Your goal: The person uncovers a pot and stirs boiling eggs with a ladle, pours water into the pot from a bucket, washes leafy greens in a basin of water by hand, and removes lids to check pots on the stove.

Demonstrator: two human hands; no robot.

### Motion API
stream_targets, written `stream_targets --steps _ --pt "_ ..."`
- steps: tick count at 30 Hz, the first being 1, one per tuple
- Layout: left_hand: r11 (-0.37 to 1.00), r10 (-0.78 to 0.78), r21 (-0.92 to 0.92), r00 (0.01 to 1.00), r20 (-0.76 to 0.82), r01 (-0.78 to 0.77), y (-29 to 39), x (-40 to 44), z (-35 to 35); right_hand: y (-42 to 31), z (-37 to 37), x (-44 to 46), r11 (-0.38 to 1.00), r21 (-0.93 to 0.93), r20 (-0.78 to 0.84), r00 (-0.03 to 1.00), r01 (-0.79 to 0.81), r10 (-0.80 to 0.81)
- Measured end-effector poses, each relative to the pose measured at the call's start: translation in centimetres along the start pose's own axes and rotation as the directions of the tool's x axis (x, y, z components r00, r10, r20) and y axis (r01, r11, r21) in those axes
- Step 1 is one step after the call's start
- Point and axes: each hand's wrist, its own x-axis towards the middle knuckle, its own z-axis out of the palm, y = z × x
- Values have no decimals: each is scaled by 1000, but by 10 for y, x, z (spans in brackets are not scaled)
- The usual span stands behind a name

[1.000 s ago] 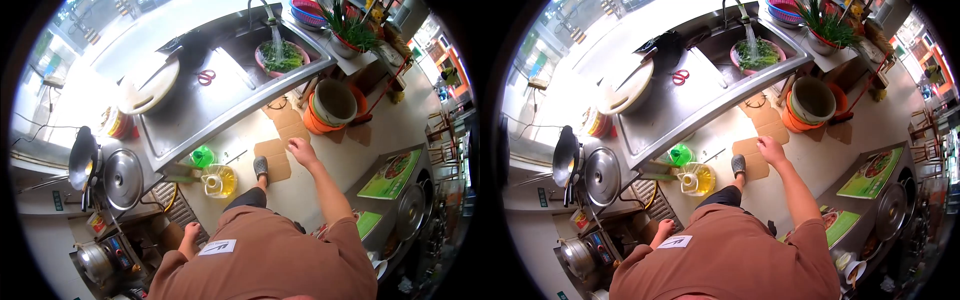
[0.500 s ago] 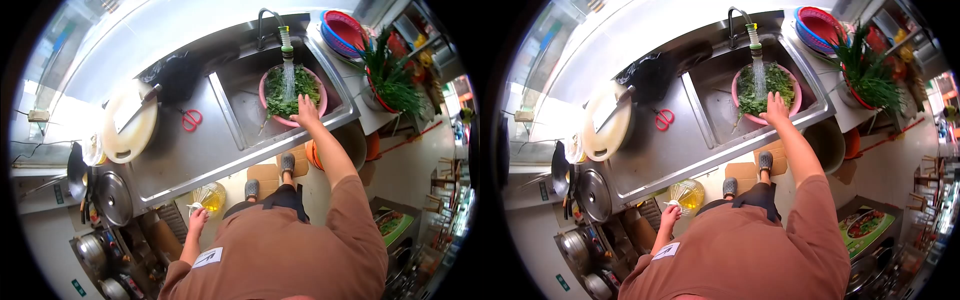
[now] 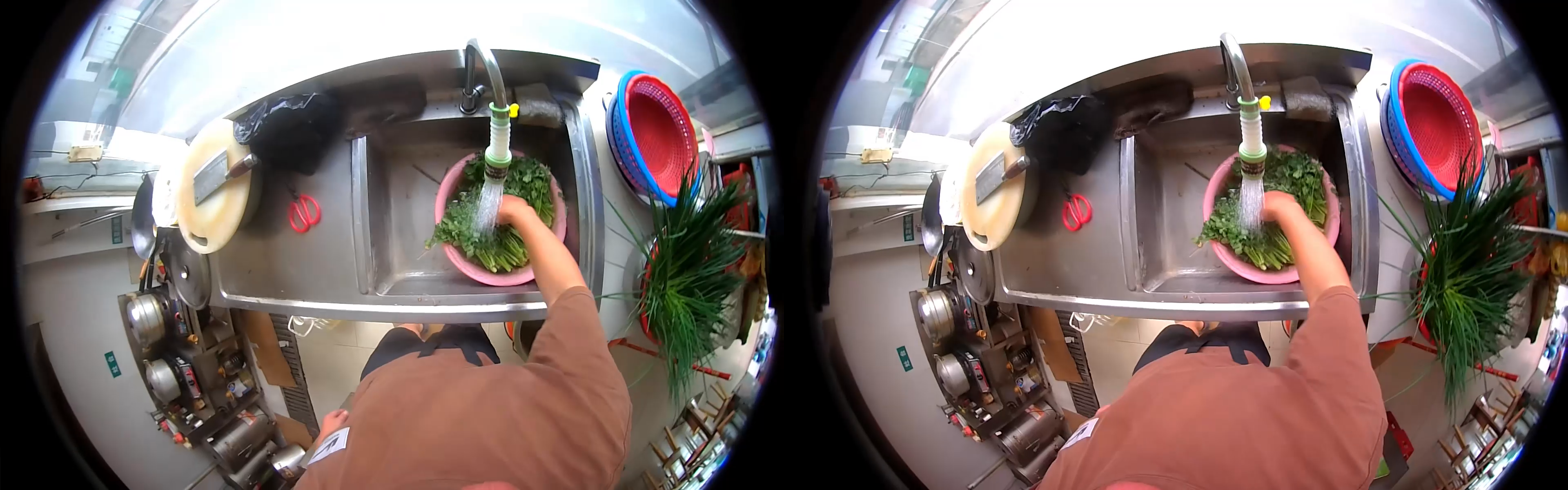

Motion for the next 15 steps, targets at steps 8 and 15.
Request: stream_targets --steps 8,15 --pt "839 -60 -544 997 -49 24 171 0 -23 -13 -178 26 735 494 -844 459 465 276" --pt "911 -4 -413 999 -34 -11 166 -7 0 -65 -239 -3 801 526 -569 818 286 82"
